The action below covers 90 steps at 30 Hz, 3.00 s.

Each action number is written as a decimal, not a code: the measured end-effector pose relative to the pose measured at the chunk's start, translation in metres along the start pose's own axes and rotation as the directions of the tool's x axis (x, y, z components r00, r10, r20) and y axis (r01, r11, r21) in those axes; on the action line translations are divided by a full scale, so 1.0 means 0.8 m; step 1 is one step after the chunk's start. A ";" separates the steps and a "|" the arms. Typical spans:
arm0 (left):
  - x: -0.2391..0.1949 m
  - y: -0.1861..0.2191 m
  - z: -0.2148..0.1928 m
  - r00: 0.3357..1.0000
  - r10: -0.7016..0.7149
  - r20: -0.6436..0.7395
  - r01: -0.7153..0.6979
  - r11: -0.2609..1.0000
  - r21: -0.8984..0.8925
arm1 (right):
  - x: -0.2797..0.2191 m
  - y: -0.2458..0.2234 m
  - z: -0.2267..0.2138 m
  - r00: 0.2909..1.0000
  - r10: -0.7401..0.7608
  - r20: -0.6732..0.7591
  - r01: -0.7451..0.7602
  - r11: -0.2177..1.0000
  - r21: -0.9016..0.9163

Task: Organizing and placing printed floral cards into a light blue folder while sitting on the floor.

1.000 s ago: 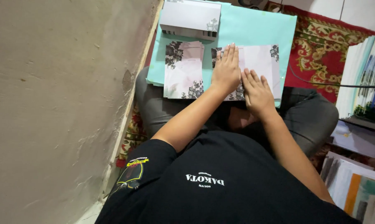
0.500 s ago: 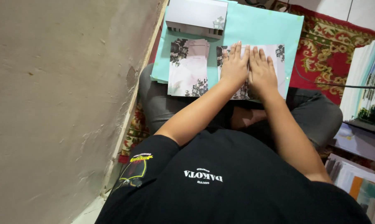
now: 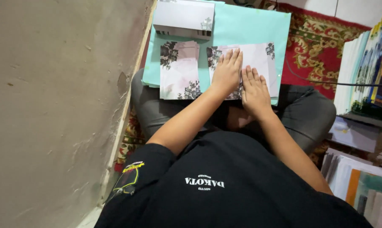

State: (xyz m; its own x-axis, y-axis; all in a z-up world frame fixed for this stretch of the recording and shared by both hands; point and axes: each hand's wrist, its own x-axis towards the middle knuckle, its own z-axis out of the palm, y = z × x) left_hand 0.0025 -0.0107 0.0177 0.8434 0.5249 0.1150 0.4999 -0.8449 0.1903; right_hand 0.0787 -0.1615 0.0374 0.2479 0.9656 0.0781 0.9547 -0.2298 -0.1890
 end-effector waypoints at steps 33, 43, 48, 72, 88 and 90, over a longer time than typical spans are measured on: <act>-0.107 0.018 -0.025 0.959 0.229 -0.168 -0.242 0.969 -0.058 | -0.048 0.018 0.009 0.988 -0.056 -0.141 0.059 0.998 0.017; -0.189 -0.007 -0.059 0.915 0.399 0.053 -0.402 0.914 0.055 | -0.030 0.014 -0.005 0.974 0.003 -0.225 0.022 0.994 0.106; -0.188 0.002 -0.184 0.681 0.257 -0.685 -0.407 0.911 -0.063 | -0.024 0.022 -0.035 0.972 -0.015 -0.235 0.093 0.942 0.324; -0.061 -0.002 -0.042 0.919 0.138 -0.369 -0.200 0.971 -0.134 | -0.012 0.050 -0.009 0.953 0.126 -0.277 -0.145 0.988 -0.048; -0.050 0.023 -0.013 0.930 0.103 -0.352 -0.152 0.982 -0.114 | -0.012 0.039 -0.035 0.928 0.337 -0.159 -0.312 0.936 0.162; -0.050 0.022 -0.008 0.923 0.106 -0.369 -0.153 0.983 -0.102 | -0.013 0.035 -0.037 0.921 0.304 -0.243 -0.290 0.953 0.093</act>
State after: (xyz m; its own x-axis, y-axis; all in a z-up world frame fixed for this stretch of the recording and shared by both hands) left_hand -0.0238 -0.0457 0.0227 0.7590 0.4335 0.4859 0.3418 -0.9003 0.2693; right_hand 0.1073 -0.1818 0.0602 0.5585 0.7902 0.2524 0.8223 -0.4876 -0.2933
